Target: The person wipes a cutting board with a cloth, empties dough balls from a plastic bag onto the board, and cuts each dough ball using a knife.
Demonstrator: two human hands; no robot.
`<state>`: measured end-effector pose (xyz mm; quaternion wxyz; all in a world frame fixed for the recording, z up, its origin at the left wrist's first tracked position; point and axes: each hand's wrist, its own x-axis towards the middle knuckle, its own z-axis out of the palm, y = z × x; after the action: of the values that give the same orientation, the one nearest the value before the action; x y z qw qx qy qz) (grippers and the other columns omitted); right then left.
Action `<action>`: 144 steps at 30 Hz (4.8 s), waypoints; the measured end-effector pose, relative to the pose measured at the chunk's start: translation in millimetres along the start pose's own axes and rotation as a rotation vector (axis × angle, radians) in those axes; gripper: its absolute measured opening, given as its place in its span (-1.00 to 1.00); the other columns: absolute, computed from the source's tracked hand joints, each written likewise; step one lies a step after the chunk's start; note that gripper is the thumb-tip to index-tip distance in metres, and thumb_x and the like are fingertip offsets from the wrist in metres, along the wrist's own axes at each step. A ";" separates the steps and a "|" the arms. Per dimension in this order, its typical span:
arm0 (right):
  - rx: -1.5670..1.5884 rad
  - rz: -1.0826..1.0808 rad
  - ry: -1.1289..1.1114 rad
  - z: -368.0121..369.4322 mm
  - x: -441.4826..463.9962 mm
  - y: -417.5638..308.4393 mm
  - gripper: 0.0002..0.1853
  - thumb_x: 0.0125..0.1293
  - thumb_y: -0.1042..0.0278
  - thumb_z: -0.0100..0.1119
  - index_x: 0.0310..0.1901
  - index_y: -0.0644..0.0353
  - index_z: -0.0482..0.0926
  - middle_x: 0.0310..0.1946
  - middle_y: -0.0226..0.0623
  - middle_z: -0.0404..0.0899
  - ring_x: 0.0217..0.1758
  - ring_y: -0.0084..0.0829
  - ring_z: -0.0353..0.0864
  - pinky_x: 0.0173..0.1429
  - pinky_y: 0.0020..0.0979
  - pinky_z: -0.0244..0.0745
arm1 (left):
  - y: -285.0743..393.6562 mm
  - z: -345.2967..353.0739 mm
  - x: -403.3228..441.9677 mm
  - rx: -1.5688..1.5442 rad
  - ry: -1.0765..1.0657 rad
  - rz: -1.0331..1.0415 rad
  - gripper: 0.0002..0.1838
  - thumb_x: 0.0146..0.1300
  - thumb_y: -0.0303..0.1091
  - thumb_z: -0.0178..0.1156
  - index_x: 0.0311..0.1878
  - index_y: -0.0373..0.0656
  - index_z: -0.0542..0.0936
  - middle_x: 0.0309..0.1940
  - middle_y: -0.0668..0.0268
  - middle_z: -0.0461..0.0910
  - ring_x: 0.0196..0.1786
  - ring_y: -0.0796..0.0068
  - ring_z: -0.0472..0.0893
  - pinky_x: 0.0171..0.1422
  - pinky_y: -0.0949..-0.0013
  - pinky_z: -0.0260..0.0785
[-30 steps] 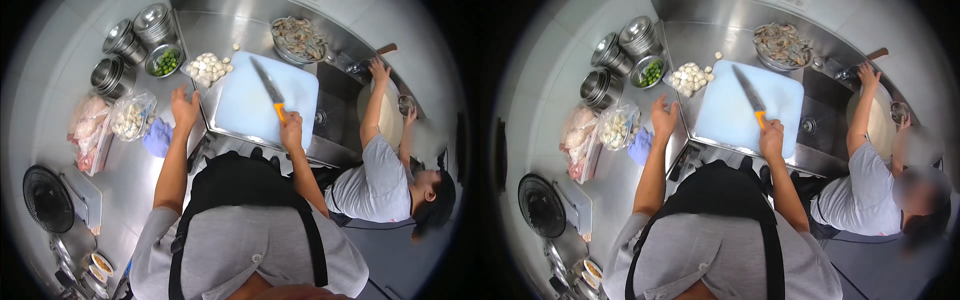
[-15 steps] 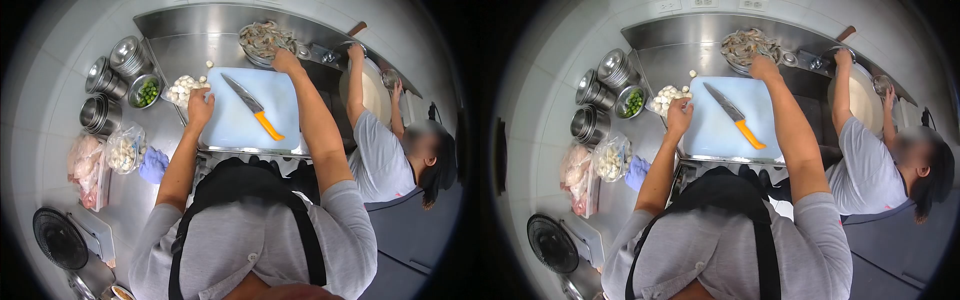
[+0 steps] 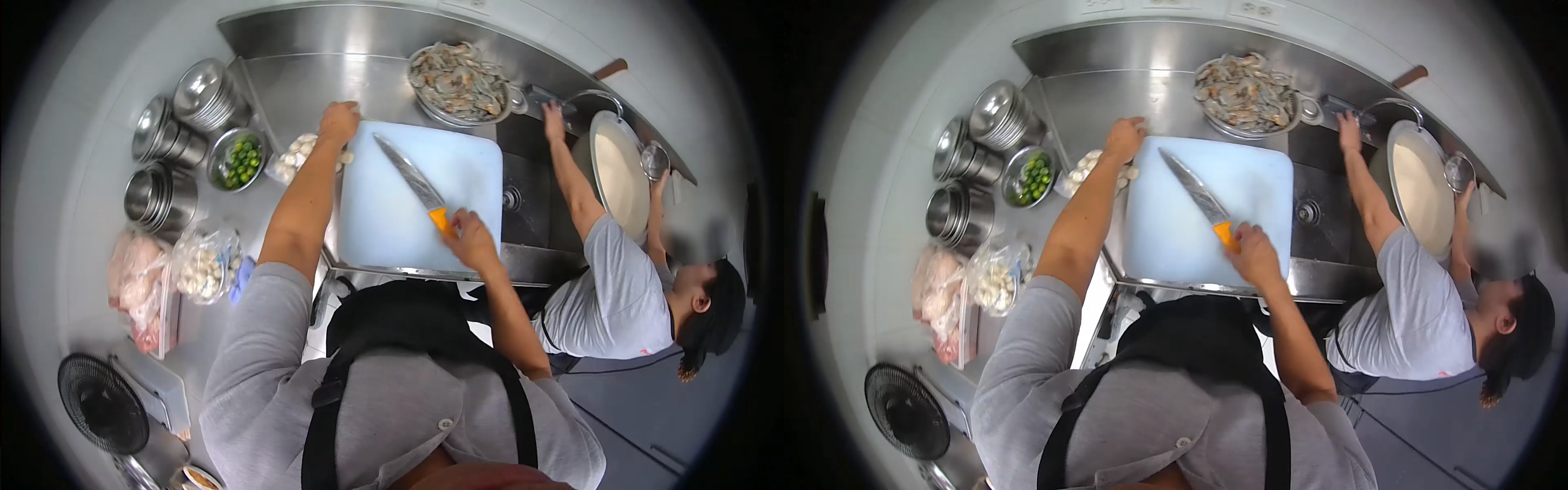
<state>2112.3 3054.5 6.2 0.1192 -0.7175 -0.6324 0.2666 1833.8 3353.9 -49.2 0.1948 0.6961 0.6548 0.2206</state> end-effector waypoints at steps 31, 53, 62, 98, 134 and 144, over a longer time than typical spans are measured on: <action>-0.018 -0.077 -0.054 10.5 -25.3 -28.7 -0.63 0.64 0.13 0.09 0.09 0.36 0.48 -0.26 0.27 0.73 -0.10 0.32 0.72 0.06 0.21 0.57 | 21.7 19.8 -220.6 -0.337 0.021 0.464 -0.83 0.29 -0.49 0.48 -0.07 -0.23 0.79 -0.10 0.12 0.76 -0.16 0.14 0.78 -0.11 0.22 0.64; -0.061 -0.059 -0.179 -8.6 -60.6 -40.5 -0.68 0.64 0.18 0.08 0.05 0.35 0.45 -0.27 0.25 0.71 -0.09 0.28 0.72 0.06 0.21 0.55 | 28.4 -1.8 -186.7 -0.261 -0.142 0.638 -0.89 0.24 -0.60 0.36 -0.22 -0.27 0.61 -0.14 0.10 0.65 -0.13 -0.05 0.70 -0.05 0.08 0.57; -0.060 -0.090 -0.180 36.2 -27.6 -29.4 -0.66 0.65 0.15 0.07 0.06 0.34 0.43 -0.22 0.27 0.72 -0.07 0.27 0.73 0.09 0.20 0.57 | 17.1 7.6 -188.4 -0.250 -0.105 0.606 -0.89 0.23 -0.61 0.40 -0.23 -0.27 0.65 -0.17 0.11 0.67 -0.16 0.03 0.73 -0.09 0.15 0.59; 0.360 -1.318 -0.315 242.6 11.5 -342.0 -0.66 0.24 0.42 0.46 0.04 0.22 0.67 -0.09 -0.15 0.70 0.14 -0.02 0.61 0.31 0.03 0.42 | -81.8 -234.6 -420.4 -0.878 0.958 -0.423 -0.79 0.34 -0.48 0.48 0.01 -0.30 0.77 -0.37 0.48 0.61 -0.34 0.71 0.54 -0.24 0.57 0.39; 0.217 -0.889 -0.505 235.3 -48.0 -244.7 -0.52 0.30 0.12 0.56 0.12 0.15 0.59 0.07 -0.01 0.63 0.11 0.04 0.69 0.11 -0.03 0.61 | -150.3 -111.1 -566.4 -0.264 0.587 -0.574 -0.29 0.22 -0.21 0.64 0.39 -0.16 0.56 -0.03 0.27 0.59 -0.21 0.47 0.68 -0.16 0.31 0.61; 0.166 -1.062 -0.441 264.0 -79.6 -236.8 -0.71 0.35 0.25 0.46 0.02 0.14 0.67 -0.02 -0.17 0.63 -0.05 0.04 0.72 0.05 -0.03 0.64 | -130.6 -170.2 -483.1 -0.189 0.837 -0.212 -0.15 0.05 -0.19 0.70 0.37 -0.22 0.48 0.08 0.03 0.50 0.02 0.09 0.63 -0.01 0.12 0.57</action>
<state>1767.0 2974.0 -73.9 0.1581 -0.2179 -0.8925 0.3620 1608.5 2877.6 -6.8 -0.0029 0.4548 0.7221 0.5214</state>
